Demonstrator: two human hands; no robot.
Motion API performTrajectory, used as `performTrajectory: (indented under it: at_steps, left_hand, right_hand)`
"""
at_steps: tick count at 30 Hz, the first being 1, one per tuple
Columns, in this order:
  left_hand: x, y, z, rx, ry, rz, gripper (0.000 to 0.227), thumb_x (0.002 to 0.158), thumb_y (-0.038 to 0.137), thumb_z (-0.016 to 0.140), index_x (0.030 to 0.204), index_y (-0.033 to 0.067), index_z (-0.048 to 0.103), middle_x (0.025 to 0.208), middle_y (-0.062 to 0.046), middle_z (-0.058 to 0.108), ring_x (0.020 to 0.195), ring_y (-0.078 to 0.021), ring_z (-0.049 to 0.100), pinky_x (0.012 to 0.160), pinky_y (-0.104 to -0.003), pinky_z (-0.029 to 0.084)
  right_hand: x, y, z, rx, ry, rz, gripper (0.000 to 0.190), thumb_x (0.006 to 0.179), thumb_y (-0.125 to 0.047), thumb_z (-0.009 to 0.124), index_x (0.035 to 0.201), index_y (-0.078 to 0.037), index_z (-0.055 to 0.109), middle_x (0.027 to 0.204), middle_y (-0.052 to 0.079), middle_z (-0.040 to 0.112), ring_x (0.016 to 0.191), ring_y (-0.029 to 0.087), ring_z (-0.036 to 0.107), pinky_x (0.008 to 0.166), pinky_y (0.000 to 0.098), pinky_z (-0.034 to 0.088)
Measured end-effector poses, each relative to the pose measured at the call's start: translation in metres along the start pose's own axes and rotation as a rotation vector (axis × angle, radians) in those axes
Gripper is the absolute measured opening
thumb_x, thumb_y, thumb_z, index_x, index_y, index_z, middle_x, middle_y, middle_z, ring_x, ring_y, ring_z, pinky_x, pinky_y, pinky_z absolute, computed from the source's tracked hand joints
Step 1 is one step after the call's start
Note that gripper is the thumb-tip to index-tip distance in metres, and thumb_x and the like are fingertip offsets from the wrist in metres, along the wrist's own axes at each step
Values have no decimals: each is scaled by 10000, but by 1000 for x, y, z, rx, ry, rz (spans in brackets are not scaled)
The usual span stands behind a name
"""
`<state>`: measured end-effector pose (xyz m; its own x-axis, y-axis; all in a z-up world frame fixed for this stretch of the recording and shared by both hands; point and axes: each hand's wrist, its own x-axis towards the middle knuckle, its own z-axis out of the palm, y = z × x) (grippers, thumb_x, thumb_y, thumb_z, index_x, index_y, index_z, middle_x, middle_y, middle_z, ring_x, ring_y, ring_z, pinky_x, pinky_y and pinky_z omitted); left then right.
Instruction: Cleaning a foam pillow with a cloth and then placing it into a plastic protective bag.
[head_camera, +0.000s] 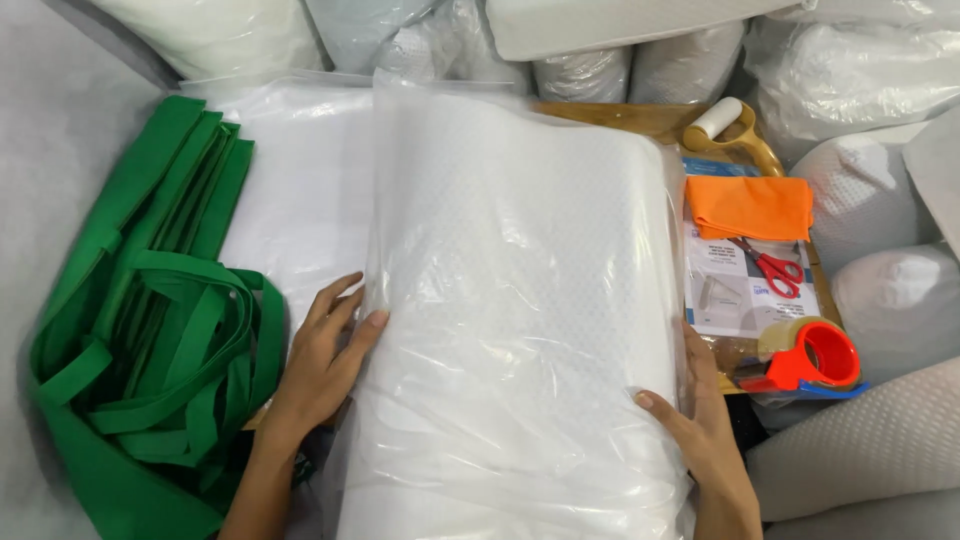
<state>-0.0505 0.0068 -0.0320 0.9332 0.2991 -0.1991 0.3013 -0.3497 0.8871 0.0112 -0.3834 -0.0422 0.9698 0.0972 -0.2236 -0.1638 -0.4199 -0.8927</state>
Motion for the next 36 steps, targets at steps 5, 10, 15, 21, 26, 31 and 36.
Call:
performTrajectory:
  at_steps: [5,10,15,21,26,31,36]
  left_hand:
    - [-54,-34,-6,91,169,-51,574,946,446,517,1410,125,622,1406,-34,617,1287,-200,610,1032,-343,532]
    - [-101,-85,23,-129,247,312,671,952,485,499,1432,19,538,1418,-160,600,1306,-282,592,1081,-401,487]
    - [-138,-136,68,-247,300,380,860,928,652,466,1495,6,449,1582,-240,430,1485,-340,423,1228,-482,307]
    - [-143,-109,79,-393,280,426,910,884,643,528,1518,-2,421,1636,-243,348,1525,-353,363,1266,-511,215]
    - [-140,-57,77,-460,311,451,858,885,598,551,1510,22,440,1643,-221,355,1531,-352,364,1263,-526,241]
    - [-101,-111,54,-305,324,468,786,991,527,440,1574,9,340,1644,-183,372,1552,-337,328,1290,-490,244]
    - [-108,20,44,-1099,478,293,802,864,548,523,1453,11,449,1568,-185,470,1413,-287,480,1148,-440,402]
  right_hand:
    - [-15,26,-15,36,123,-77,831,810,-161,630,1571,-76,307,1566,138,464,1385,230,476,992,400,479]
    - [-39,79,-17,44,-47,108,981,784,-538,477,1611,-113,166,1523,94,373,1398,187,397,1145,371,330]
    - [-73,94,10,234,-1,48,1029,661,-384,588,1593,-134,232,1602,51,288,1446,211,363,1199,399,252]
    - [-84,80,23,156,173,49,1125,585,-276,730,1595,-154,251,1558,80,388,1420,258,402,1195,460,308]
    - [-83,40,17,-24,269,-352,1031,695,-342,696,1591,-44,282,1574,159,385,1453,314,373,1216,481,278]
    - [-68,-37,9,144,246,2,841,783,-294,541,1582,-164,315,1626,76,405,1485,265,396,1185,426,291]
    - [-33,-1,-8,510,144,-402,1252,644,-747,683,1591,-61,235,1642,163,326,1521,297,340,1274,478,278]
